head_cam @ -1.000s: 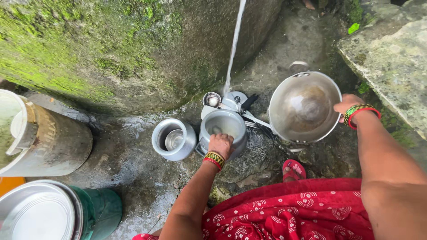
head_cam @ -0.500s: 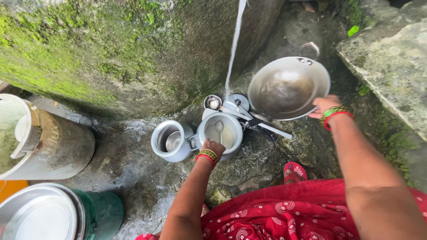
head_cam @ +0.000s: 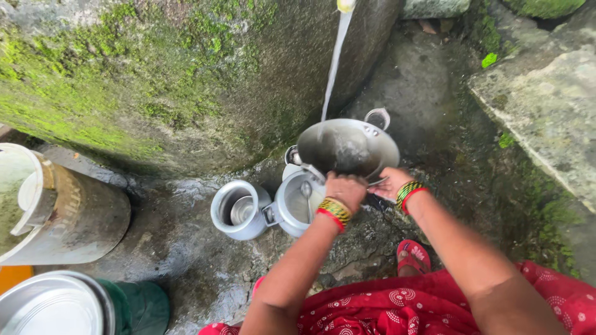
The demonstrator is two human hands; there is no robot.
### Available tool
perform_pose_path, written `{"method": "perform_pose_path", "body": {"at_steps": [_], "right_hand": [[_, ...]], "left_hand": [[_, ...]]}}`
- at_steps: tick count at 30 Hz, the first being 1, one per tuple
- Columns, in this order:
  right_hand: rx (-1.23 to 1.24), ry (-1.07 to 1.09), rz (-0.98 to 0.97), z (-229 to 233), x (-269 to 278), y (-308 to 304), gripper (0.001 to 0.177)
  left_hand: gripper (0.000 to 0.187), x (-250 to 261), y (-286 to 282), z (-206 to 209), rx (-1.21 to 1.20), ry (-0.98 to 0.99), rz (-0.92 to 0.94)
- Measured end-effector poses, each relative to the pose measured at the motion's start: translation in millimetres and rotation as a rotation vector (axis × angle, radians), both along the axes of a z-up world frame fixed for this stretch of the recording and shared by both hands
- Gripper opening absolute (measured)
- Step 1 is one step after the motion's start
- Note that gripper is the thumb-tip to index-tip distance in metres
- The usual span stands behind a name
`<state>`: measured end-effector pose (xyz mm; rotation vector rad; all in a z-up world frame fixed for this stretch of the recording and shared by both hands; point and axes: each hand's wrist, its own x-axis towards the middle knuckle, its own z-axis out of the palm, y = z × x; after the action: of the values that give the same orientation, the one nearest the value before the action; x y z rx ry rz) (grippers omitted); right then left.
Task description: The person washes dishes by hand under a stream of water, rinsing several pots, lids, a pressure cooker, and utensils one by one and stacking them together.
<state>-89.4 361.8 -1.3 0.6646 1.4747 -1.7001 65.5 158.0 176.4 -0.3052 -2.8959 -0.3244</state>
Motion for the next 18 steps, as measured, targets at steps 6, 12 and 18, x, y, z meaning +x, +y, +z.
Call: {"method": "perform_pose_path", "body": {"at_steps": [6,12,18], "right_hand": [[0.114,0.065,0.155,79.5,12.7,-25.5,0.062],[0.152,0.476,0.172,126.6,-8.1,-74.2,0.063],[0.853,1.511,0.286,151.5,3.3,-181.0,0.077]], "left_hand": [[0.032,-32.1,-37.9,-14.5,-0.001,-0.164,-0.078],[0.043,-75.6,-81.5,-6.9,0.414,0.070,0.313],[0.042,-123.1,-107.3,-78.7,1.070,0.209,0.512]]}}
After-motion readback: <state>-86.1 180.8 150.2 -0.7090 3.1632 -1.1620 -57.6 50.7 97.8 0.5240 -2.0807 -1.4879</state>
